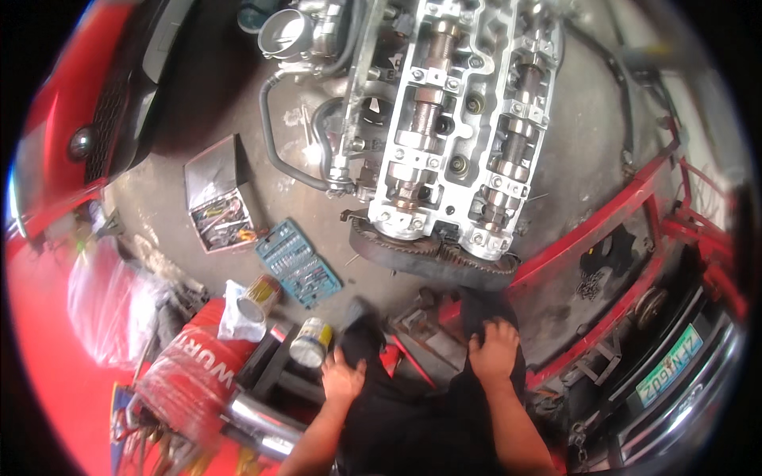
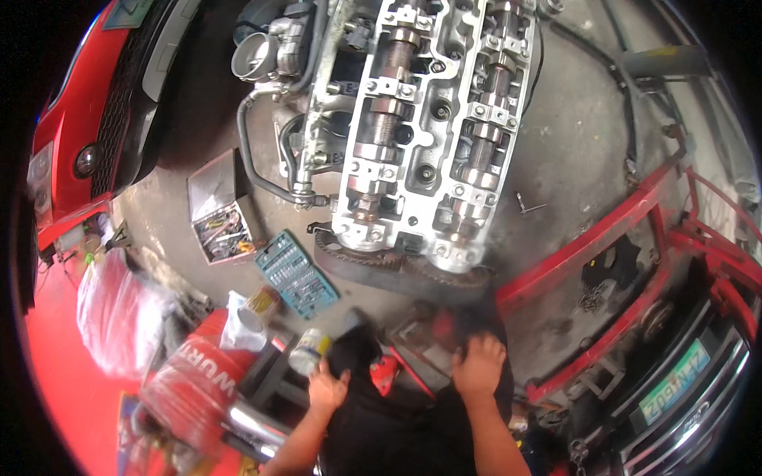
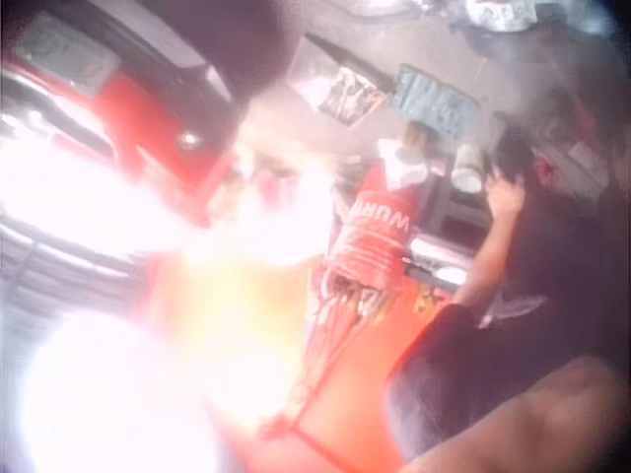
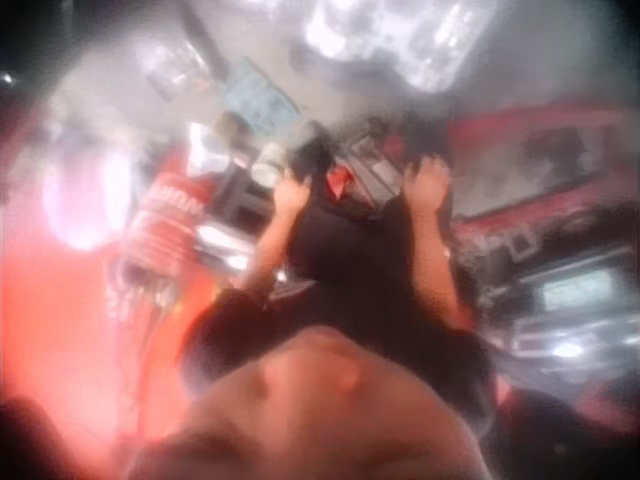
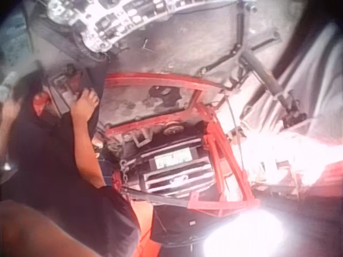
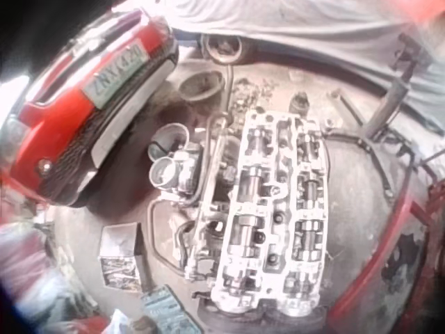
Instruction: The person works on a disassembled car engine in a workshop, using various wrenches and a screwdriver to tighten bolts on the timing belt pulleys and camshaft area. The person also handles the cylinder head, positioning it over the engine block and using a screwdriver to adjust internal components.
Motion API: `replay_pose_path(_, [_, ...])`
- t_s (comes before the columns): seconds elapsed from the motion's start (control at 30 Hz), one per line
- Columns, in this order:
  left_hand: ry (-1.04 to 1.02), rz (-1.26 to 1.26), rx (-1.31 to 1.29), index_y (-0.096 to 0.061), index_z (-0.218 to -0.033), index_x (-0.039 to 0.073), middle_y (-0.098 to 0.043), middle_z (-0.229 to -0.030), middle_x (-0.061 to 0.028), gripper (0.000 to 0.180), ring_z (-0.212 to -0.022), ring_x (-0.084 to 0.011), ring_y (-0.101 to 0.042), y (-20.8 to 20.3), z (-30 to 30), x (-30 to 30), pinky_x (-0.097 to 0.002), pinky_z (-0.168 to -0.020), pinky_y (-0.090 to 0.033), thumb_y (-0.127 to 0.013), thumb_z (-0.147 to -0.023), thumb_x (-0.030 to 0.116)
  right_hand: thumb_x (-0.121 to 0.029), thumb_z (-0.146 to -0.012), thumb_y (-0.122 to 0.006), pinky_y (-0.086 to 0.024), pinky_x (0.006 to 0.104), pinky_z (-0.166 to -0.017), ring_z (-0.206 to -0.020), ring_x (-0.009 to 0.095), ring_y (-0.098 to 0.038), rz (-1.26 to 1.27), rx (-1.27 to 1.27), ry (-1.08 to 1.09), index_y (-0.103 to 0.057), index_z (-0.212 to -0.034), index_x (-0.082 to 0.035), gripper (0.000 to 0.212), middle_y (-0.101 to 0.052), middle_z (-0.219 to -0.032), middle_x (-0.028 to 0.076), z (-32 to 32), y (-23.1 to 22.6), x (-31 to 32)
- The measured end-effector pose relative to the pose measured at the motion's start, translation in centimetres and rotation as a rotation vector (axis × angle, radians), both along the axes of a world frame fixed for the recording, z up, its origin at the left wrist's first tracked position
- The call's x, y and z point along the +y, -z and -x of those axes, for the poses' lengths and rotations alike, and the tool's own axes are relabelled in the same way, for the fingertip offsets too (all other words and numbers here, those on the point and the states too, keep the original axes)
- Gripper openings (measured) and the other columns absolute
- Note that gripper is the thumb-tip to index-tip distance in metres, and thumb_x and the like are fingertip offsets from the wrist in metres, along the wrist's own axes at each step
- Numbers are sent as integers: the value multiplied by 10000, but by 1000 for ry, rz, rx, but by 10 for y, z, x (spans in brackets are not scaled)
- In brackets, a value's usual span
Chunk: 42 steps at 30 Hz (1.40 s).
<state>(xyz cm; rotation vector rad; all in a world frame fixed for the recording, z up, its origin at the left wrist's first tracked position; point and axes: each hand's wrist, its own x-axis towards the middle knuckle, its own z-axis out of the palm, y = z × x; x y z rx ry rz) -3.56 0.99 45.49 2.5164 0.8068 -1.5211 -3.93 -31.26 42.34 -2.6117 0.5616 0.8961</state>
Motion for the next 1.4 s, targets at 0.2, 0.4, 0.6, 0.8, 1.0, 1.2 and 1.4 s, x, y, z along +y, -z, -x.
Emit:
replay_pose_path(0.2, [206, 80, -139, -383, -1542, 74, -422, -1517, -263, 809, -1362, -461, -435, -42, -129, -54, -566, -1084, -417, -694, -884, 426, -183, -855, -699, -432, 516, -983, -1108, 422, -562, -140, 12, 324, -635, -1136, -24, 329, -616, -1170, 206, -20, 7, -28])
replay_pose_path(0.4, [504, -79, 241, -324, -1574, 75, -416, -1491, -256, 822, -1367, -434, -423, 34, -193, -40, -562, -1081, -420, -655, -901, 411, -179, -842, -658, -363, 554, -1121, -1244, 525, -499, -29, 84, 412, -600, -1271, 24, 478, -563, -1357, 284, -28, 21, -8])
replay_pose_path(0.6, [510, -29, 209, -409, -1519, 60, -501, -1379, -227, 780, -1322, -422, -469, 48, -234, 9, -505, -1063, -470, -678, -875, 408, -416, -981, -499, -316, 545, -1175, -1340, 473, -467, -177, 524, 177, -483, -1496, -70, 621, -506, -1450, 289, 27, 16, 64])
replay_pose_path(0.8, [535, -27, 204, -475, -1466, 61, -509, -1367, -239, 714, -1322, -419, -467, 55, -237, 24, -481, -1064, -481, -691, -856, 361, -364, -956, -577, -416, 538, -1106, -1311, 448, -513, -143, 402, -19, -566, -1411, -136, 509, -521, -1448, 245, -10, -5, 100])
replay_pose_path(1.0, [660, -33, 183, -477, -1457, 59, -503, -1384, -244, 716, -1323, -419, -472, 62, -229, 33, -483, -1063, -481, -706, -854, 369, -337, -933, -620, -455, 535, -1074, -1279, 428, -549, -50, 208, 150, -611, -1357, -155, 461, -545, -1423, 223, -3, 16, 101])
replay_pose_path(1.2, [560, -6, 167, -527, -1363, 63, -524, -1316, -228, 619, -1269, -414, -497, 58, -244, 20, -476, -1047, -491, -713, -850, 356, -336, -928, -629, -444, 531, -1079, -1274, 427, -545, -36, 227, 243, -608, -1348, -143, 462, -546, -1411, 221, -7, 16, 97])
replay_pose_path(1.4, [682, 45, 161, -571, -1311, 71, -516, -1305, -227, 563, -1256, -415, -493, 54, -248, 21, -469, -1041, -497, -711, -833, 334, -334, -922, -639, -434, 526, -1084, -1270, 426, -542, -26, 237, 317, -604, -1339, -131, 465, -547, -1399, 218, -7, 13, 98])
